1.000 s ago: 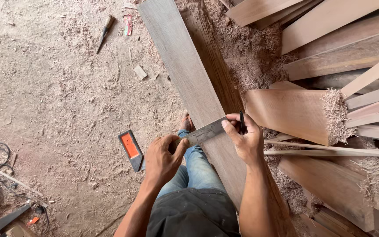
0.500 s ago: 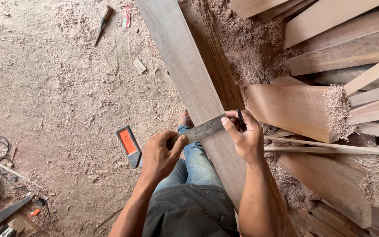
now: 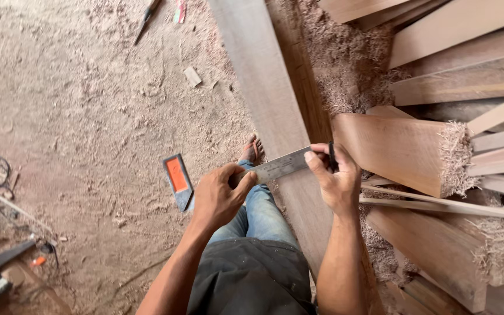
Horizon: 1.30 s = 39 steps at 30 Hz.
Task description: The person measures a long wooden plank using a metal ruler and a square, marking measurements with a pencil. They repeatedly reposition the tools along the plank to mark multiple points for cutting.
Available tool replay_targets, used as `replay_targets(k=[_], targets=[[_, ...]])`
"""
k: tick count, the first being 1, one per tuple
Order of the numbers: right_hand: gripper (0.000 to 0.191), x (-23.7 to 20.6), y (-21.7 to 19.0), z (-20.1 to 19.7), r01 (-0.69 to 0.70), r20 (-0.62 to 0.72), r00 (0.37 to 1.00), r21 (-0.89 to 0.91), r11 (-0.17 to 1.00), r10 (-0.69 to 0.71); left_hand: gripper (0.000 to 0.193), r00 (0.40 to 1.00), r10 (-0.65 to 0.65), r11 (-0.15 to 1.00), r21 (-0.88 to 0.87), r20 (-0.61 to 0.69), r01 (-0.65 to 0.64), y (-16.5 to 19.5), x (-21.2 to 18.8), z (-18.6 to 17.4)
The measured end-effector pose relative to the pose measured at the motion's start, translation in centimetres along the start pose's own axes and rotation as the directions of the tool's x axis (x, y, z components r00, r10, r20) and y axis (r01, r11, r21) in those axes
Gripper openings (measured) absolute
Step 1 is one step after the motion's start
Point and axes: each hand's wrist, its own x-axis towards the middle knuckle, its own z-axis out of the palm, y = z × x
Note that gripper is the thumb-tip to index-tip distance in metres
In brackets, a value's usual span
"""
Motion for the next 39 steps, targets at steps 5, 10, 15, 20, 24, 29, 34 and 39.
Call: replay_targets(k=[5,10,15,20,24,29,34,39], targets=[[0.025,-0.2,-0.2,0.2,0.015,-0.003,1.0,-0.052,0.999,-0.016,0.038,0.999,0.014,0.999,-0.03,-0.031,-0.015,-0.7,-0.1,0.1],[0.024,-0.4,-0.7,0.3,0.039,-0.005,0.999,-0.1,0.994,-0.04,0.036,0.994,0.084,0.996,-0.023,-0.071,-0.086,-0.9,0.1,0.0],[0.021,-0.3,-1.1,0.5,0.021,-0.01,1.0,-0.145,0.989,-0.022,0.034,0.997,0.077,0.997,-0.028,-0.014,-0.078,-0.8,0.3,-0.2],[0.02,-0.4,-0.6,0.5,0.018,-0.006,1.0,-0.113,0.993,-0.019,0.034,0.998,0.069,0.997,-0.024,0.011,-0.069,-0.7,0.4,-0.2],[0.02,-0.6,-0.3,0.5,0.016,-0.004,1.0,-0.082,0.997,-0.016,0.036,0.996,0.09,0.996,-0.008,0.012,-0.089,-0.7,0.5,-0.2],[0.026,-0.4,-0.8,0.9,0.008,-0.024,1.0,0.063,0.998,-0.006,0.037,0.996,0.09,0.996,0.016,-0.005,-0.09,-0.6,0.7,-0.4],[0.023,2.0,-3.0,1.9,0.023,-0.077,0.996,-0.138,0.99,-0.034,0.038,0.996,0.094,0.996,0.003,0.007,-0.094,-0.6,2.8,-1.6],[0.022,8.1,-4.6,4.5,0.046,-0.09,0.994,-0.123,0.991,-0.057,0.038,0.985,0.137,0.99,0.002,-0.104,-0.138,0.1,7.2,-4.0]])
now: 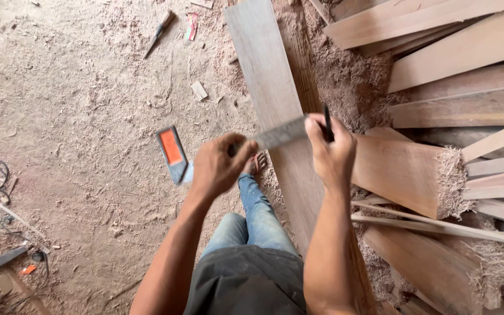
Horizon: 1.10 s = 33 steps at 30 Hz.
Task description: The person measures a long wooden plank using a metal ruler and a square, marking measurements with a pencil. They repeatedly reposition the tools along the plank to mark multiple points for cutting.
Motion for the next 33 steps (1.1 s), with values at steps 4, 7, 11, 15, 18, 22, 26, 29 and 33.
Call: replay_targets(k=[4,7,11,15,18,22,26,29,33], targets=[[0.02,3.5,-0.2,2.8,0.01,-0.019,1.0,0.076,0.997,-0.008,0.039,0.996,0.023,0.998,0.054,-0.088,-0.018,0.3,3.6,-1.7],[0.019,4.8,-0.1,4.1,0.062,-0.025,0.998,0.12,0.991,-0.059,0.038,0.993,0.039,0.998,0.058,-0.112,-0.033,0.3,5.1,-2.5],[0.02,5.3,0.5,4.7,-0.002,-0.02,1.0,0.127,0.992,0.005,0.037,0.994,0.021,0.993,0.114,-0.108,-0.009,0.2,6.1,-2.9],[0.022,5.5,1.2,4.9,-0.014,-0.011,1.0,0.166,0.986,0.016,0.037,0.993,0.029,0.998,0.067,-0.114,-0.022,0.1,6.2,-2.9],[0.024,5.6,1.4,5.0,0.0,-0.002,1.0,0.185,0.983,0.0,0.037,0.994,0.019,1.0,0.021,-0.111,-0.017,0.2,6.1,-2.9],[0.023,5.8,1.4,4.9,0.015,0.032,0.999,0.122,0.992,-0.019,0.038,0.997,-0.06,0.996,0.058,-0.057,0.064,0.4,6.2,-2.9],[0.025,5.8,1.3,4.8,0.045,0.042,0.998,0.096,0.994,-0.049,0.039,0.997,-0.042,0.998,0.037,-0.069,0.045,0.3,6.3,-3.0],[0.024,5.8,1.3,4.9,0.035,0.043,0.998,0.069,0.997,-0.038,0.04,0.997,-0.035,0.999,0.033,-0.074,0.038,0.2,6.4,-3.0],[0.025,5.8,1.3,5.0,-0.022,0.037,0.999,0.181,0.983,0.016,0.04,0.997,-0.052,0.998,0.032,-0.056,0.054,0.1,6.7,-3.1]])
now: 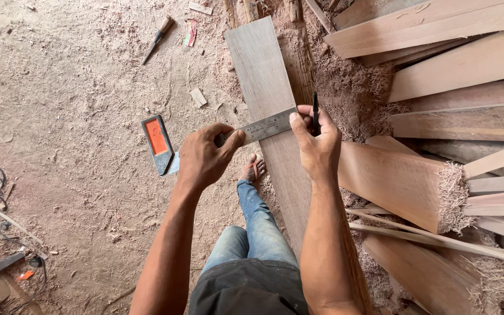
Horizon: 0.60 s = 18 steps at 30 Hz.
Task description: The person measures a long wooden plank using a metal ruler and a square, marking measurements with a pencil. They repeatedly reposition the tools along the plank to mark multiple points for cutting.
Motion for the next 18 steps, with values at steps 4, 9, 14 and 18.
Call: replay_targets(k=[4,9,14,18], targets=[[0.027,0.07,-0.1,0.03,-0.019,0.003,1.0,0.06,0.998,0.019,0.04,1.0,0.022,1.0,0.003,0.013,-0.022,-0.01,0.34,-0.15],[0.025,0.16,-0.33,-0.02,-0.051,0.016,0.999,0.058,0.997,0.05,0.04,0.999,-0.011,1.0,0.004,0.03,0.011,0.15,0.5,-0.29],[0.025,0.12,-0.29,-0.14,-0.006,0.023,1.0,-0.011,1.0,0.006,0.038,0.999,0.049,0.999,0.021,-0.003,-0.049,0.06,0.63,-0.52],[0.025,0.08,-0.17,-0.16,0.03,0.027,0.999,-0.033,0.999,-0.029,0.039,0.999,0.0,0.999,0.034,0.033,-0.001,-0.09,1.06,-0.57]])
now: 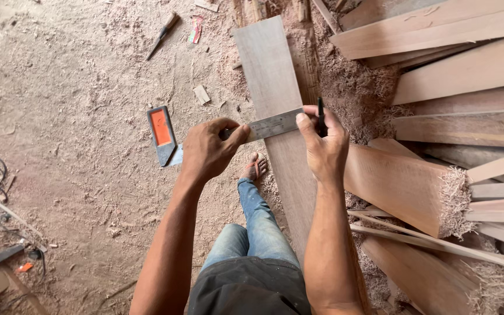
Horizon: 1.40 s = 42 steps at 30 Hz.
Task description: The person measures a long wooden plank using a metal ruler and a square, marking measurements with a pencil. They repeatedly reposition the tools along the plank to mark multiple points for cutting.
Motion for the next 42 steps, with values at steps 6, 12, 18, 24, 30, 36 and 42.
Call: replay_targets(k=[6,12,18,24,30,36,42], targets=[[0.025,0.0,0.1,0.2,0.052,-0.005,0.999,-0.048,0.997,-0.052,0.037,0.999,0.033,0.999,-0.034,-0.037,-0.034,-0.4,0.1,0.0],[0.024,0.1,0.0,0.2,0.058,0.0,0.998,-0.108,0.992,-0.058,0.037,0.999,0.02,1.0,-0.006,-0.026,-0.02,-0.6,0.3,0.2],[0.024,0.0,-0.2,0.5,0.012,-0.005,1.0,-0.131,0.991,-0.012,0.036,0.999,0.027,0.999,-0.021,-0.031,-0.028,-0.8,0.4,0.2],[0.023,-0.2,-0.2,0.6,0.039,-0.013,0.999,-0.114,0.993,-0.041,0.036,0.993,0.067,0.994,-0.076,-0.093,-0.075,-1.3,0.4,0.3],[0.025,-0.3,-0.2,0.7,-0.012,-0.007,1.0,-0.02,1.0,0.012,0.037,0.998,0.019,0.997,-0.067,-0.063,-0.023,-1.3,0.1,0.3],[0.03,-0.3,-0.2,0.9,-0.059,0.016,0.998,0.148,0.987,0.057,0.038,0.996,0.043,0.994,-0.095,-0.078,-0.05,-1.0,-0.1,-0.1],[0.032,0.0,0.3,0.5,-0.113,0.008,0.994,0.11,0.988,0.113,0.036,0.999,0.037,0.996,-0.084,-0.036,-0.04,0.0,0.1,-0.6]])
